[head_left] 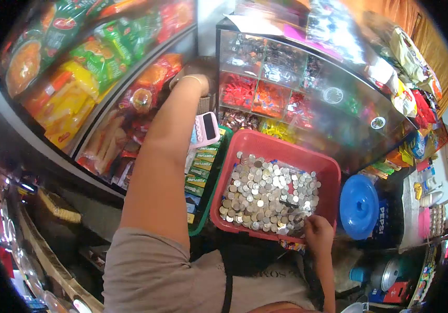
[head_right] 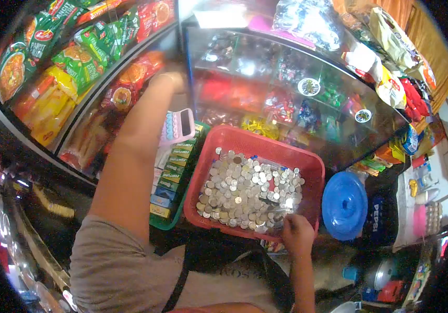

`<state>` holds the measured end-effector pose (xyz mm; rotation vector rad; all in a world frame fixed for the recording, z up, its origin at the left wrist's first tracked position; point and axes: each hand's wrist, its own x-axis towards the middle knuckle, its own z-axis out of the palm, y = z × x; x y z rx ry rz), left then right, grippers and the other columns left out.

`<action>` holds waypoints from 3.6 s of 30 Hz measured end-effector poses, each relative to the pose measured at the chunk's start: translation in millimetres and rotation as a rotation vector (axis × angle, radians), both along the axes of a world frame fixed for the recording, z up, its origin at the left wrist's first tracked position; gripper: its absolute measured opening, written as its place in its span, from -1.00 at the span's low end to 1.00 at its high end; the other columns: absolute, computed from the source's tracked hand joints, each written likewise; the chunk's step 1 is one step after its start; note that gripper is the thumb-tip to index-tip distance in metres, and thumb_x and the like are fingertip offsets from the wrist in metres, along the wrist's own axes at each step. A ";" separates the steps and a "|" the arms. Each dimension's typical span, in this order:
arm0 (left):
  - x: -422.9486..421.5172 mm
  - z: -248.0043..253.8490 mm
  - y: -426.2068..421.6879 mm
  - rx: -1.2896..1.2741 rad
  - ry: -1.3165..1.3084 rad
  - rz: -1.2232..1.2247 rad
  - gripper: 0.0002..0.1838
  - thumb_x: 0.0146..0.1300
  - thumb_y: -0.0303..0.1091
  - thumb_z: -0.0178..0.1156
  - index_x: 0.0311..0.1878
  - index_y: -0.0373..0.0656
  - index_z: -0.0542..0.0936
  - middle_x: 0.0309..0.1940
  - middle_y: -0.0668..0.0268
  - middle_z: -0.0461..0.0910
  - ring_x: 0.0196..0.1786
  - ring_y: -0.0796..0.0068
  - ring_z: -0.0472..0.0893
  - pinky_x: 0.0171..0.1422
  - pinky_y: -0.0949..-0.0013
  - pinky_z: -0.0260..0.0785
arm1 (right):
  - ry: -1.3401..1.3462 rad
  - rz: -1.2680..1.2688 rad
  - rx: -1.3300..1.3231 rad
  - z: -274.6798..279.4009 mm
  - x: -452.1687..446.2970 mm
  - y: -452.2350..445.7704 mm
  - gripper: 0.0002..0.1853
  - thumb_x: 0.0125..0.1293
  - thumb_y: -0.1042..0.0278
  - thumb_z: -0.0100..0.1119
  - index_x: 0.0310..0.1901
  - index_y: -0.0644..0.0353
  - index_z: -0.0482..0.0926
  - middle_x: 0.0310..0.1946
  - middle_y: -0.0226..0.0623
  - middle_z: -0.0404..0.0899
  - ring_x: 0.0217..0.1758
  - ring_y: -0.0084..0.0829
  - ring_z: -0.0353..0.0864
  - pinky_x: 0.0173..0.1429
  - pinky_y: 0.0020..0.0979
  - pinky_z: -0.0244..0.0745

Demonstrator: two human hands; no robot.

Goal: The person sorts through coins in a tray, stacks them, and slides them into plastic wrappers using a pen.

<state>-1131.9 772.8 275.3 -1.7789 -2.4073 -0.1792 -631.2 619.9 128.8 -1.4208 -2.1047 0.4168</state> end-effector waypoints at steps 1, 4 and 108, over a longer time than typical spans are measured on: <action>-4.5 -0.1 1.9 -0.048 0.007 -0.005 -0.64 0.32 -0.33 0.09 0.13 -0.22 0.58 0.19 -0.02 0.54 0.22 0.04 0.57 0.20 0.06 0.50 | 0.011 0.001 0.019 0.8 -1.2 -0.9 -0.91 0.11 0.49 0.30 -0.33 0.25 0.64 -0.35 -0.09 0.66 -0.28 -0.08 0.66 -0.17 -0.20 0.54; -66.6 -54.2 41.8 -0.132 -0.055 0.011 -0.57 0.33 -0.28 0.08 0.24 -0.15 0.53 0.24 0.01 0.50 0.29 0.06 0.52 0.30 0.10 0.42 | -0.013 -0.009 0.059 -1.1 0.0 -0.3 -0.92 0.10 0.51 0.31 -0.34 0.25 0.62 -0.36 -0.10 0.66 -0.30 -0.09 0.66 -0.19 -0.22 0.53; 287.2 -132.9 -147.8 -0.023 -1.517 -0.553 -0.78 0.45 -0.34 0.11 0.02 -0.24 0.59 -0.29 0.43 0.54 -0.22 0.66 0.50 -0.11 0.48 0.41 | 0.741 0.344 -0.168 -23.9 -34.2 38.0 -0.71 0.24 0.54 0.28 -0.02 0.20 0.49 -0.31 -0.54 0.47 -0.35 -0.77 0.41 -0.31 -0.64 0.34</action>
